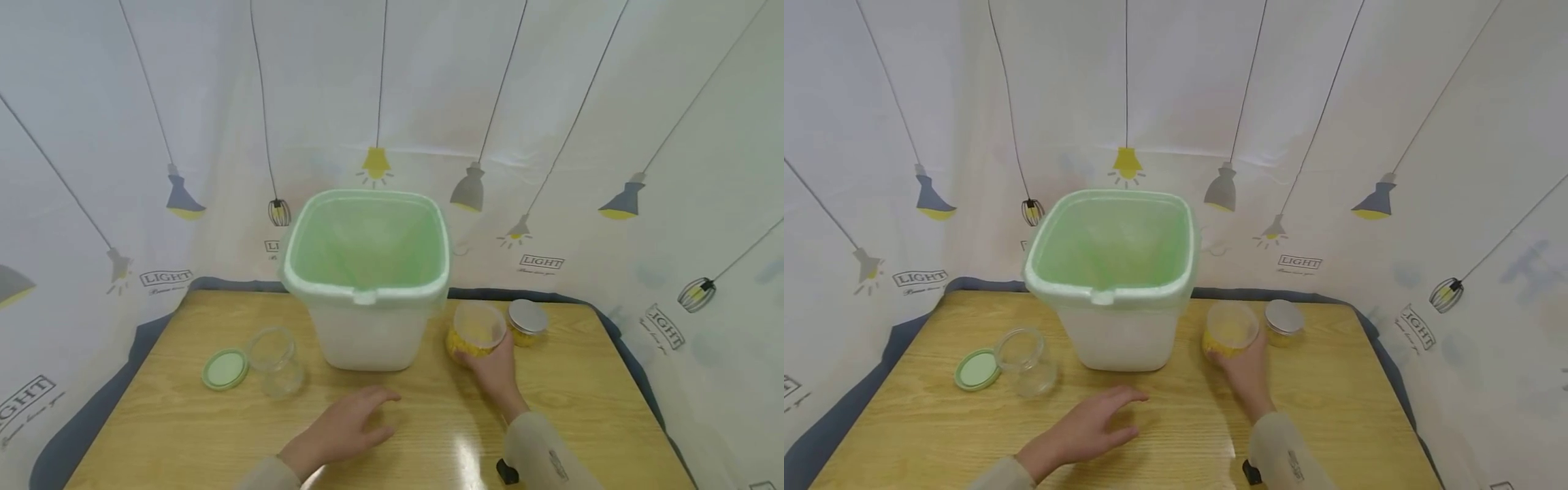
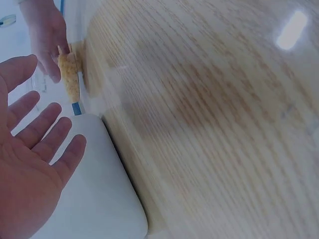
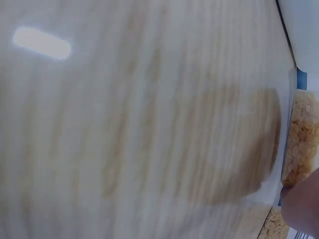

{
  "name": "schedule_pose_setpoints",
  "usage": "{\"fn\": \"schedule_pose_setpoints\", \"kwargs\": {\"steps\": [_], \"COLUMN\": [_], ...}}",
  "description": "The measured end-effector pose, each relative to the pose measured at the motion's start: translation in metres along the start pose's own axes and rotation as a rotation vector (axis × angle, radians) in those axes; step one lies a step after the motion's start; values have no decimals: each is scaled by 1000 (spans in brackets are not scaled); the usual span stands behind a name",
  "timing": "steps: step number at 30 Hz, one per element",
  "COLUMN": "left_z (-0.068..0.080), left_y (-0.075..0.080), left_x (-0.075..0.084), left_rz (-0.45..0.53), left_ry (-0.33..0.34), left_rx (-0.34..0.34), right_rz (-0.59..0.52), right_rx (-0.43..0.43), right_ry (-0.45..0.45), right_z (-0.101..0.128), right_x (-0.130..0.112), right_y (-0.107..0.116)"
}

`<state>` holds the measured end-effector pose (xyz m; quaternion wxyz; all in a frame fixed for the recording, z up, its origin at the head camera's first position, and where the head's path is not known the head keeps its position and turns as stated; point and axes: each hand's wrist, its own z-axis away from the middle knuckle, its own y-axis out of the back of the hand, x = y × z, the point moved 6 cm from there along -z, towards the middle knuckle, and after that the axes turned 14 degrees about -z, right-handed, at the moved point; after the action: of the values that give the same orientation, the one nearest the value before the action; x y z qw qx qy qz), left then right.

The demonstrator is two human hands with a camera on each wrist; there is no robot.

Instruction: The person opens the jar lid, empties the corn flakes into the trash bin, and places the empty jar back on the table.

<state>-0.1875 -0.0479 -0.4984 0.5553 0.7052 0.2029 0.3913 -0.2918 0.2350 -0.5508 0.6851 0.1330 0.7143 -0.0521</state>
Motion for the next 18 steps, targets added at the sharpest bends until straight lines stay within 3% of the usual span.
{"fn": "schedule_pose_setpoints", "kwargs": {"steps": [10, 18], "left_z": [1, 0], "left_y": [4, 15], "left_x": [3, 9], "left_rz": [-101, -143], "left_ry": [-27, -89], "left_rx": [31, 58], "right_rz": [29, 111], "right_rx": [-117, -220], "right_ry": [18, 30], "right_z": [17, 28], "right_x": [-7, -3], "right_y": [1, 5]}}
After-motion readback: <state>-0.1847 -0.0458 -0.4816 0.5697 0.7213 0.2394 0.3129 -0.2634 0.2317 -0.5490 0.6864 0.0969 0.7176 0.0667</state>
